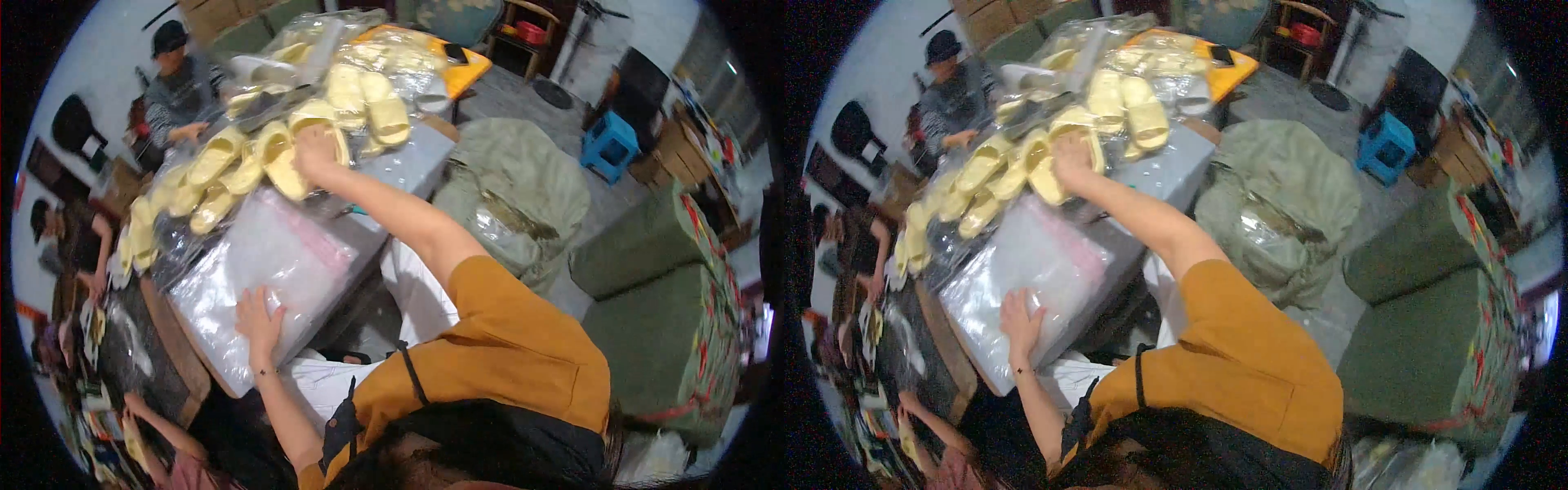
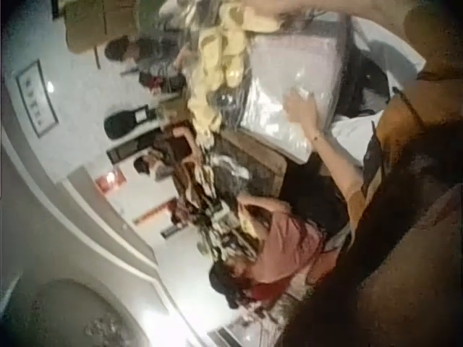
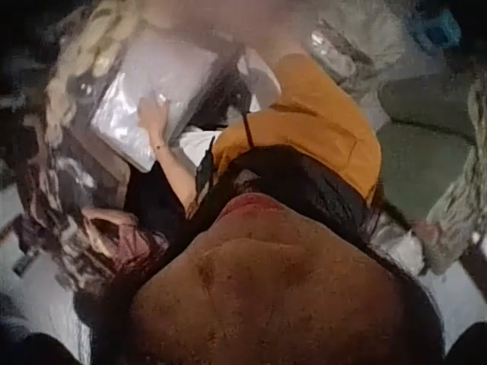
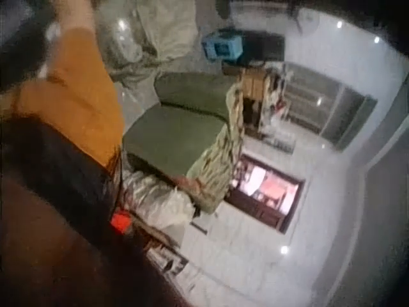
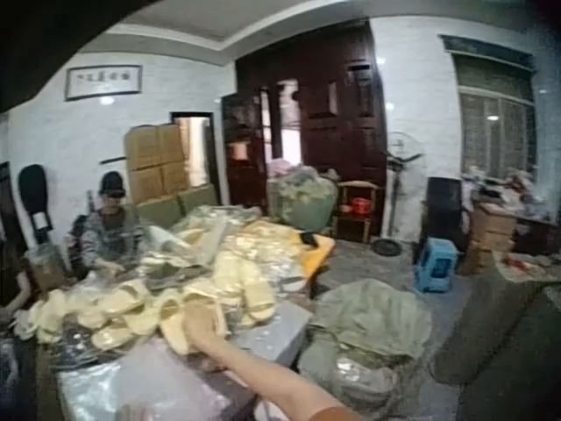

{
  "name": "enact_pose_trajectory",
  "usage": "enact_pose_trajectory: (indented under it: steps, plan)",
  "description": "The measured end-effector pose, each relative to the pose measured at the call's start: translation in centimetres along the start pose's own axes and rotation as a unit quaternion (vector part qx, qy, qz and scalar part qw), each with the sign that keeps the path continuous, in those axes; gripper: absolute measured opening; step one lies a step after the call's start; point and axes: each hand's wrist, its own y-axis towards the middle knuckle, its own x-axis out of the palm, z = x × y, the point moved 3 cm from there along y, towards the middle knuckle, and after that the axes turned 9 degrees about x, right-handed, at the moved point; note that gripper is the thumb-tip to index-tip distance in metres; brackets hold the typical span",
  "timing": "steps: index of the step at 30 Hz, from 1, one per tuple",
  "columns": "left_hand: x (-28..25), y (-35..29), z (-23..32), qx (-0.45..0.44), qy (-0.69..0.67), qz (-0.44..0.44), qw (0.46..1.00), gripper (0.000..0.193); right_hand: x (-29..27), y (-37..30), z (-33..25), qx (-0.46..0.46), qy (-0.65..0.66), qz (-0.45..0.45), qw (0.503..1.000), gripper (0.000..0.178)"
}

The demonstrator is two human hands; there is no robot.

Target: The recorder is packing various pairs of plastic slippers into individual plastic bags, trimming loose threads with scissors, and then placing the packed items into a large bulk sack.

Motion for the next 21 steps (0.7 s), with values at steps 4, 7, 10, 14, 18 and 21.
enact_pose_trajectory:
  steps: [4,7,10,14,18,21]
  plan:
    - [0.6,-1.1,-0.9,0.014,-0.011,0.017,1.000,0.072,-0.3,0.8,-2.1,0.020,-0.066,-0.160,0.985,0.063]
    - [-0.8,0.2,1.3,-0.001,-0.012,0.004,1.000,0.073,0.7,3.1,0.1,0.033,-0.057,-0.126,0.990,0.040]
    - [-1.2,0.6,1.6,0.014,-0.035,-0.011,0.999,0.076,1.3,4.5,0.6,0.056,0.003,-0.091,0.994,0.025]
    - [-1.8,-0.3,1.1,-0.030,-0.016,-0.036,0.999,0.075,0.7,3.2,-1.2,-0.054,-0.009,-0.032,0.998,0.032]
    - [-2.5,0.5,1.6,-0.033,-0.005,-0.052,0.998,0.074,1.7,5.4,-1.0,0.053,-0.054,-0.115,0.990,0.042]
    - [-2.6,0.6,2.0,-0.023,-0.004,-0.054,0.998,0.073,1.2,6.7,0.7,0.057,-0.009,-0.109,0.992,0.043]
